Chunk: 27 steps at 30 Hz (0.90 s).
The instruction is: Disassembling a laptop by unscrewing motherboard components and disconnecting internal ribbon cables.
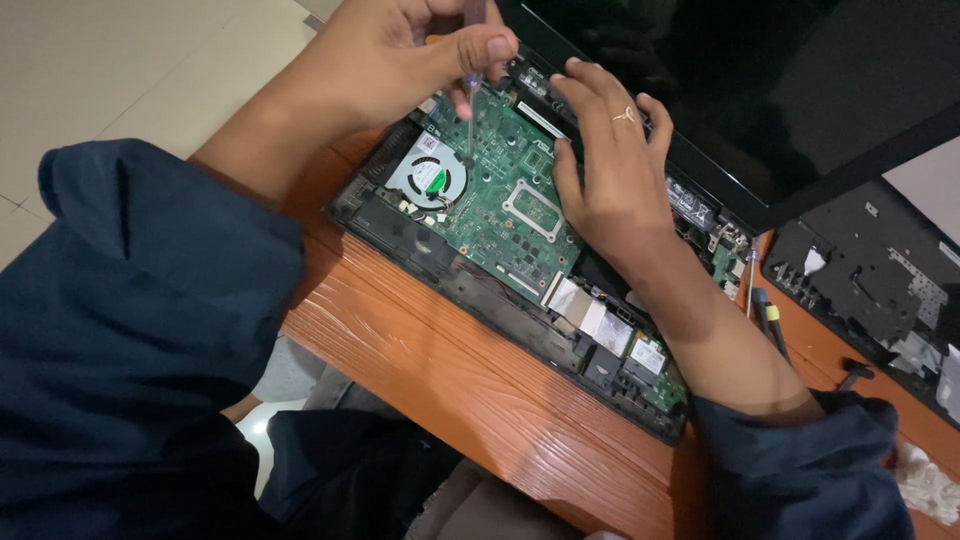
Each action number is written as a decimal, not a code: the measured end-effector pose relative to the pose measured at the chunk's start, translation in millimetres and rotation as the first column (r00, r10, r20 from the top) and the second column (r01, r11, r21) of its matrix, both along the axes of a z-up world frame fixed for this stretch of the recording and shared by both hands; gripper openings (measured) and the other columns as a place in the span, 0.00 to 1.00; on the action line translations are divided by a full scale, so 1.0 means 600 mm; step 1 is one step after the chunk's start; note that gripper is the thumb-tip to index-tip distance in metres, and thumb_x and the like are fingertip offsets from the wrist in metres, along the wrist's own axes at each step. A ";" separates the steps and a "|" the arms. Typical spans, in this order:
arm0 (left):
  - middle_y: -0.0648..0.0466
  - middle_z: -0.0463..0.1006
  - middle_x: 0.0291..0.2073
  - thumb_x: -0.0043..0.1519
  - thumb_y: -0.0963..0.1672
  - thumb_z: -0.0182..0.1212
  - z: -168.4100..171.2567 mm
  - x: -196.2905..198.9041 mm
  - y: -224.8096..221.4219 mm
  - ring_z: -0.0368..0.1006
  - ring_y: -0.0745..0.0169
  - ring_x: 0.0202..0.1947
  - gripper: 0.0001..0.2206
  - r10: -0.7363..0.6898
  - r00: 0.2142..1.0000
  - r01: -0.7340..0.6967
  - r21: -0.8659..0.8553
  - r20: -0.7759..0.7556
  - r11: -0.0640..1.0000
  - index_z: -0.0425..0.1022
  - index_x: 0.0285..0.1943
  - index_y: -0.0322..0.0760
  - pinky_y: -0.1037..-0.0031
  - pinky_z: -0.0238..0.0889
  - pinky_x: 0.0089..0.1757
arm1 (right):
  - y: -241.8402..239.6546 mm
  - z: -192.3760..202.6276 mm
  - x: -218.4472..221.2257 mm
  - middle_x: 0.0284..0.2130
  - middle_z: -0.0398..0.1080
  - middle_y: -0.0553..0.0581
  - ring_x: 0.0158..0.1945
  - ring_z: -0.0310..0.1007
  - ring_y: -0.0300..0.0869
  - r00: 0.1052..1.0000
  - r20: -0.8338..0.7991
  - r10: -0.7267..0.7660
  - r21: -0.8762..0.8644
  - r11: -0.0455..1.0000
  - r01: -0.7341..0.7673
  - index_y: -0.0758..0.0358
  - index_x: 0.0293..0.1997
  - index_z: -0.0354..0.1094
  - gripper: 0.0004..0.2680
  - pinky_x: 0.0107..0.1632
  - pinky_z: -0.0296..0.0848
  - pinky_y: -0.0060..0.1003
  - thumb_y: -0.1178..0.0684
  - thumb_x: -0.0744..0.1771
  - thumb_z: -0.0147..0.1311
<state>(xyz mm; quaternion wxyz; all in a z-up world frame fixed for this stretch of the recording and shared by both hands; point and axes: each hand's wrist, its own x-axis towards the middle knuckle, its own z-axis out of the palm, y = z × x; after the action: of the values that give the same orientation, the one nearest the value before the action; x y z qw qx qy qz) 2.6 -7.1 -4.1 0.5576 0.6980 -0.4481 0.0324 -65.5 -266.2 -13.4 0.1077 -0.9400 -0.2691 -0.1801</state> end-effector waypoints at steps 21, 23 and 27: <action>0.51 0.70 0.36 0.78 0.47 0.43 0.002 -0.010 -0.008 0.74 0.63 0.28 0.14 0.019 0.991 -0.025 0.042 0.136 0.999 0.68 0.48 0.32 0.75 0.70 0.33 | -0.002 -0.003 0.002 0.68 0.60 0.63 0.73 0.55 0.56 1.000 -0.014 -0.004 -0.022 1.000 0.004 0.62 0.69 0.58 0.17 0.68 0.46 0.62 0.62 0.70 0.50; 0.50 0.70 0.37 0.78 0.47 0.43 -0.002 -0.006 -0.011 0.73 0.63 0.27 0.15 0.004 0.988 -0.008 0.025 0.153 1.000 0.68 0.47 0.31 0.76 0.70 0.33 | -0.004 -0.004 0.003 0.67 0.61 0.63 0.73 0.56 0.56 1.000 0.002 0.018 -0.028 0.999 -0.017 0.62 0.68 0.60 0.17 0.67 0.48 0.60 0.63 0.70 0.49; 0.53 0.68 0.33 0.78 0.49 0.40 -0.002 -0.007 -0.013 0.73 0.66 0.24 0.16 0.011 0.997 -0.012 0.020 0.081 1.000 0.65 0.44 0.34 0.79 0.65 0.31 | -0.007 -0.007 0.007 0.65 0.63 0.64 0.72 0.57 0.57 0.996 0.030 0.078 -0.028 0.997 -0.077 0.64 0.65 0.64 0.15 0.65 0.52 0.58 0.64 0.70 0.50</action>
<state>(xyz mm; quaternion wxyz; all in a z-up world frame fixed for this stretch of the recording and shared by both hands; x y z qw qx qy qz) -1.7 -14.7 -5.4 0.5318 0.7042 -0.4667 0.0595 -61.5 -270.6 -17.7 0.0977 -0.9272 -0.3094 -0.1870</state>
